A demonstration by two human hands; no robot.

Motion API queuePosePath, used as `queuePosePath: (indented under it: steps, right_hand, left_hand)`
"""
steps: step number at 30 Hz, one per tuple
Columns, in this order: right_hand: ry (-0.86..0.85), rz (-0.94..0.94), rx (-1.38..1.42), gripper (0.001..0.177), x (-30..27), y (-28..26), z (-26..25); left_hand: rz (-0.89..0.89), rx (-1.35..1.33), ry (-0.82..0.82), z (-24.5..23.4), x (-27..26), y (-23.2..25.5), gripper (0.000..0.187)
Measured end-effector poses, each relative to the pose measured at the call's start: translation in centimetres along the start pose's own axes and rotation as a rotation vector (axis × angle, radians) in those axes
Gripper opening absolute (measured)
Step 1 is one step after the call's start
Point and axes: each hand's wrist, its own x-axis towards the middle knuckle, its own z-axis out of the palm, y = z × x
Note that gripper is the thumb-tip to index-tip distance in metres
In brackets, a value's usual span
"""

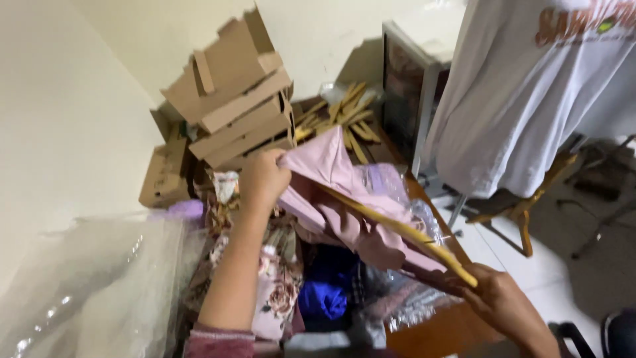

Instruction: Unpacking various garments from plastic bags and putting a dress on a wooden hanger.

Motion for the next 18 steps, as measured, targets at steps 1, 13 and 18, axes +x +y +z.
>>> queuePosePath:
  steps: [1,13,18]
  right_hand:
    - [0.019,-0.015,-0.001,0.030,0.6,-1.0,-0.1]
    - [0.062,0.147,0.196,0.027,3.3,1.7,-0.2]
    - [0.120,0.299,0.178,0.025,3.1,-0.7,0.1]
  left_hand:
    - [0.015,-0.002,0.019,-0.3,0.0,0.2,0.031]
    - [-0.171,0.223,0.016,-4.7,0.0,2.4,0.071]
    - [0.011,0.102,0.126,-3.2,0.5,1.2,0.067]
